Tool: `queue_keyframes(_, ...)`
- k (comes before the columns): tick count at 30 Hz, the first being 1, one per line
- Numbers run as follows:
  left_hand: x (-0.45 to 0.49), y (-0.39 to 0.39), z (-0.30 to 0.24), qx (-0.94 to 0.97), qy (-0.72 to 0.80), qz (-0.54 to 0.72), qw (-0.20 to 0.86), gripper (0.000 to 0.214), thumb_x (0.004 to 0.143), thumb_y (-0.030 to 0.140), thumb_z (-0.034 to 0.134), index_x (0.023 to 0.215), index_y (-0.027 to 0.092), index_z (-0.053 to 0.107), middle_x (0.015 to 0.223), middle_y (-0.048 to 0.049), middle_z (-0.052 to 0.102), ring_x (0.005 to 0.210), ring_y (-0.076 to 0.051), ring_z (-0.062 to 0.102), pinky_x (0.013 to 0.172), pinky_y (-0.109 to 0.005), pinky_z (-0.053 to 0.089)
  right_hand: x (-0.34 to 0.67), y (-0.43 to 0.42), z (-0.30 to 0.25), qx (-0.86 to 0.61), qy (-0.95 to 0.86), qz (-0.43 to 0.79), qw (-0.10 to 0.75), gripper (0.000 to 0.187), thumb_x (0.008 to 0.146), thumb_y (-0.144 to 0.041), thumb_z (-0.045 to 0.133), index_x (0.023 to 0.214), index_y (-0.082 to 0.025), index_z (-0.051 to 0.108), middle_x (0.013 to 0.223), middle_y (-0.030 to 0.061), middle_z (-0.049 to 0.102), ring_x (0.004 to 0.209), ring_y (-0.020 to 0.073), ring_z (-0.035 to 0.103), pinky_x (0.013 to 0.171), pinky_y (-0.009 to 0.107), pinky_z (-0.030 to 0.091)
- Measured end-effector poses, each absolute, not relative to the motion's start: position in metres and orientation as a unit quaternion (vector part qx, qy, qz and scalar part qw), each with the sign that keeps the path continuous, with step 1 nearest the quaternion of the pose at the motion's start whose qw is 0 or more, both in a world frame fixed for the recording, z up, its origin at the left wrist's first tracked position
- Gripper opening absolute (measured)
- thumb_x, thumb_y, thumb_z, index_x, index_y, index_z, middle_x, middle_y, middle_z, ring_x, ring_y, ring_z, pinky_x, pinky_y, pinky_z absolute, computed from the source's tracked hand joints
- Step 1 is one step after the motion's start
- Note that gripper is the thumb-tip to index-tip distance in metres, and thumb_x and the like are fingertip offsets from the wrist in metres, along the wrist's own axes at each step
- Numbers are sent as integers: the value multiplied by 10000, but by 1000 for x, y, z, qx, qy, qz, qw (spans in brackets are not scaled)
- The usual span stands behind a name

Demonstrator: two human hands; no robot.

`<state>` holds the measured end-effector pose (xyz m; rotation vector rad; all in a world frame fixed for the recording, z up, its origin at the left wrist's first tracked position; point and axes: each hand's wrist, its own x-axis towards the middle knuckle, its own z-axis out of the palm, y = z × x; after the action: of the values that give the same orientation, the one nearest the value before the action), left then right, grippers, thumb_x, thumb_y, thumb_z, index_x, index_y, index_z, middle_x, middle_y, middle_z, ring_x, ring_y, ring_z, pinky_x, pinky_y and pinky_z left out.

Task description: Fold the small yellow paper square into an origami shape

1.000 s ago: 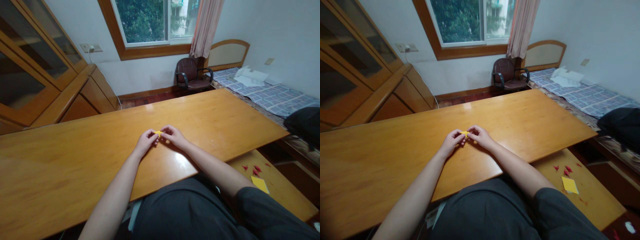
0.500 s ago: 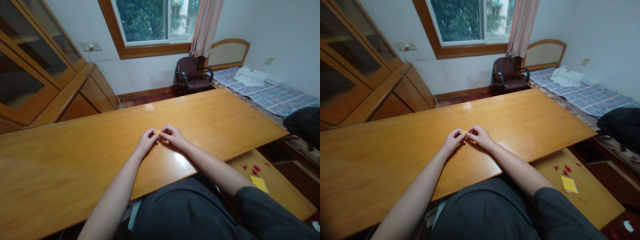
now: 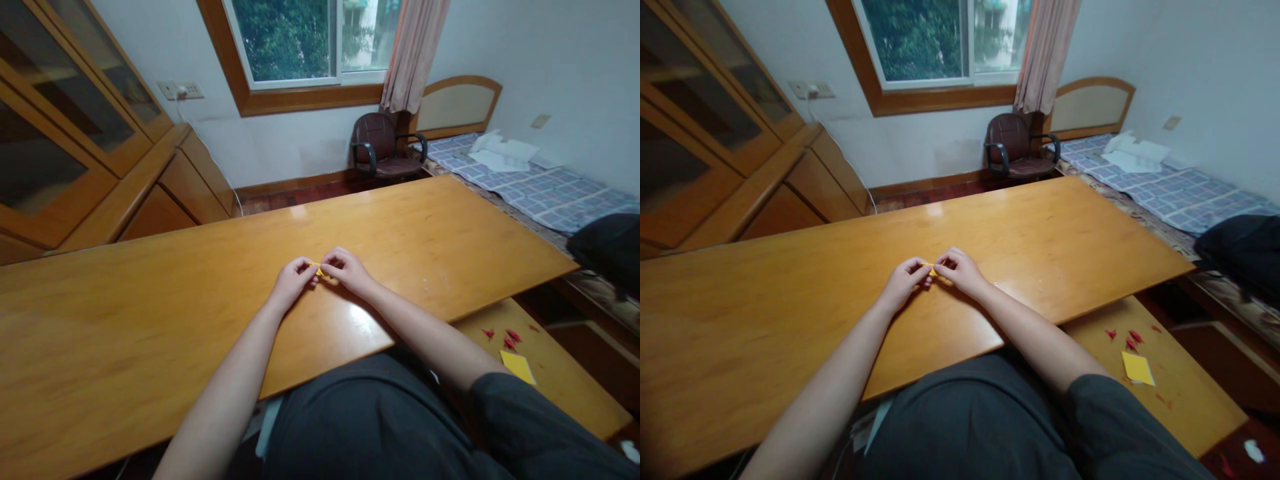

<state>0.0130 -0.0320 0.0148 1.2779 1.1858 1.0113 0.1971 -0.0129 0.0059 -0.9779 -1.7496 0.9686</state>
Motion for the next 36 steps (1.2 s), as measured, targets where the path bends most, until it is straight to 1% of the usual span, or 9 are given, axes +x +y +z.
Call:
queue_keyframes(4, 16, -31, 15, 506, 497, 451, 542, 345, 694, 445, 773, 784, 152, 616, 675, -4, 658, 608, -118, 626, 624, -243, 517, 196, -12, 5, -406, -700, 388, 442, 115, 846, -276, 688, 788, -177, 683, 827, 14, 622, 786, 134, 582, 724, 267, 459)
queue_keyframes(8, 20, -30, 13, 474, 506, 466, 550, 388, 658, 467, 796, 784, 148, 613, 716, -11, 673, 658, -135, 660, 664, -267, 555, 194, -10, 4, -428, -686, 393, 438, 129, 843, -278, 687, 779, -167, 670, 816, 12, 614, 750, 128, 579, 706, 265, 460)
queue_keyframes(12, 20, -29, 12, 461, 504, 474, 556, 416, 644, 477, 814, 820, 148, 631, 782, -20, 689, 726, -153, 676, 666, -276, 574, 193, -10, 3, -442, -679, 391, 438, 164, 845, -314, 689, 778, -166, 668, 823, 15, 616, 756, 128, 585, 702, 260, 466)
queue_keyframes(16, 18, -29, 12, 467, 500, 460, 566, 413, 642, 482, 824, 794, 143, 643, 737, -20, 687, 662, -130, 656, 625, -240, 549, 193, -12, 3, -437, -671, 412, 436, 186, 848, -341, 682, 781, -169, 664, 796, 10, 625, 730, 125, 584, 681, 255, 465)
queue_keyframes(19, 18, -28, 11, 466, 502, 456, 568, 413, 642, 491, 821, 757, 141, 635, 704, -26, 687, 626, -123, 652, 619, -233, 540, 193, -14, 5, -436, -670, 416, 433, 180, 852, -342, 674, 791, -172, 667, 784, 7, 634, 721, 126, 583, 677, 255, 464)
queue_keyframes(24, 20, -26, 8, 467, 517, 466, 545, 395, 642, 472, 811, 714, 154, 587, 660, -4, 664, 594, -120, 649, 607, -235, 544, 192, -18, 11, -444, -701, 359, 427, 119, 850, -262, 667, 769, -174, 671, 776, 10, 632, 739, 127, 578, 713, 264, 453)
queue_keyframes(29, 23, -27, 8, 473, 534, 464, 525, 359, 653, 442, 788, 688, 156, 574, 619, 20, 623, 576, -113, 635, 591, -231, 548, 190, -18, 7, -445, -720, 300, 439, 106, 840, -211, 665, 741, -175, 655, 765, 15, 631, 758, 137, 580, 728, 268, 450)
queue_keyframes(32, 24, -28, 8, 480, 537, 460, 519, 346, 660, 444, 778, 693, 150, 599, 627, 9, 632, 595, -120, 642, 596, -233, 552, 190, -18, 5, -450, -724, 286, 438, 111, 846, -227, 669, 748, -179, 647, 774, 15, 628, 753, 138, 581, 707, 265, 447)
queue_keyframes(36, 23, -28, 6, 501, 533, 448, 515, 320, 698, 442, 753, 714, 140, 645, 672, -18, 670, 640, -129, 663, 646, -239, 562, 190, -20, 6, -456, -734, 258, 432, 111, 858, -230, 665, 760, -187, 636, 789, 18, 623, 779, 146, 582, 735, 274, 448)
